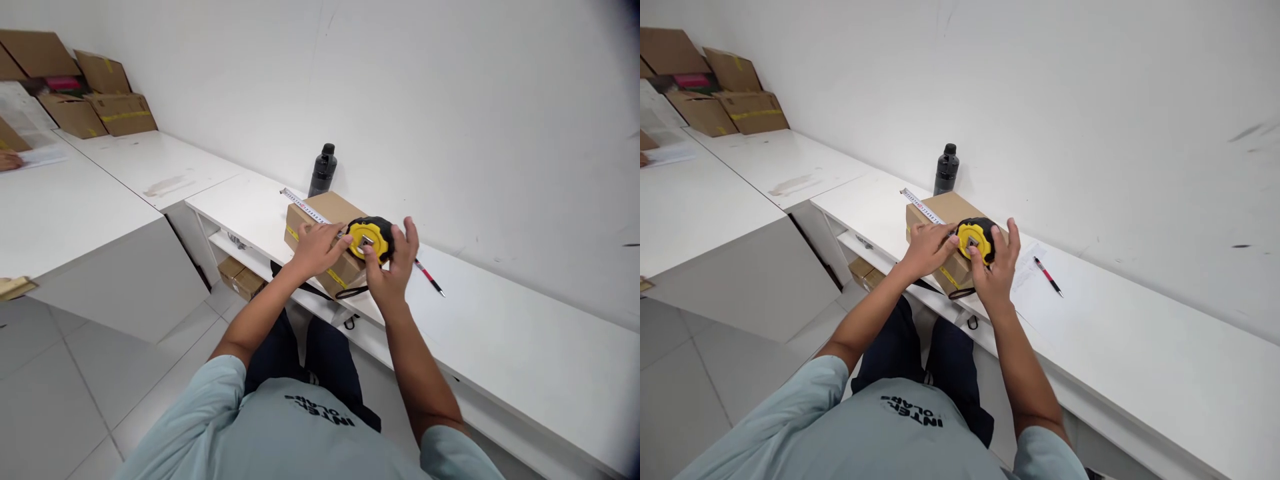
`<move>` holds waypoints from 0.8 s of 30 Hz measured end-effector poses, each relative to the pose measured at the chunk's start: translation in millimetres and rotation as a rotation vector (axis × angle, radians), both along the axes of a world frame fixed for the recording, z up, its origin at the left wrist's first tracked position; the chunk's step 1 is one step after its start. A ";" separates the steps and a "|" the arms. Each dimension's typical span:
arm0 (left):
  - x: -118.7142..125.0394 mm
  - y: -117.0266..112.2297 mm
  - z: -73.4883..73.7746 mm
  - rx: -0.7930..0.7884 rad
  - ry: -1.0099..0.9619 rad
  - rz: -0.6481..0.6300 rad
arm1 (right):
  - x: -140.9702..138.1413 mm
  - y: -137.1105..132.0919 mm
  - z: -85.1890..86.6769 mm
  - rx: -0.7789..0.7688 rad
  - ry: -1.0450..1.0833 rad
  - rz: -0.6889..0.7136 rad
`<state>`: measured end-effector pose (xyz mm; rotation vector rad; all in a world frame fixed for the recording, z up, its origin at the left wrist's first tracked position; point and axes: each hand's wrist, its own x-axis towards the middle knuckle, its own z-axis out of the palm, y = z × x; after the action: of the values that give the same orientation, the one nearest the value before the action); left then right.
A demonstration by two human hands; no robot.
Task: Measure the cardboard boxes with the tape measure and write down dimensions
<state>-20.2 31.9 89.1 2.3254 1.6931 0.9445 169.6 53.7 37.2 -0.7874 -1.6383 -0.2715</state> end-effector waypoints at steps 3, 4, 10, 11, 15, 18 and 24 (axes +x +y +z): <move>2.2 -3.9 1.0 0.039 0.017 -0.022 | 11.5 -19.4 4.8 0.119 0.056 -0.057; 1.3 -1.6 1.5 0.052 0.019 0.002 | 15.7 -27.3 6.2 0.158 0.073 -0.082; -27.9 53.6 6.1 0.002 -0.100 0.416 | 29.5 -64.2 1.4 0.313 0.124 -0.210; -34.5 63.7 6.4 -0.046 -0.135 0.446 | 29.9 -65.8 -2.3 0.321 0.126 -0.230; -52.9 85.0 5.8 -0.193 -0.250 0.378 | 31.3 -60.8 -18.0 0.307 0.136 -0.295; -56.3 84.8 7.8 -0.219 -0.223 0.342 | 35.7 -52.4 -22.7 0.291 0.173 -0.316; -53.4 84.3 20.6 -0.333 -0.061 0.358 | 45.9 -41.3 -27.1 0.325 0.187 -0.274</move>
<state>-73.5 116.2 109.7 1.8046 2.0961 0.7018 215.6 12.4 10.1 -0.7608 -1.2681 -0.6237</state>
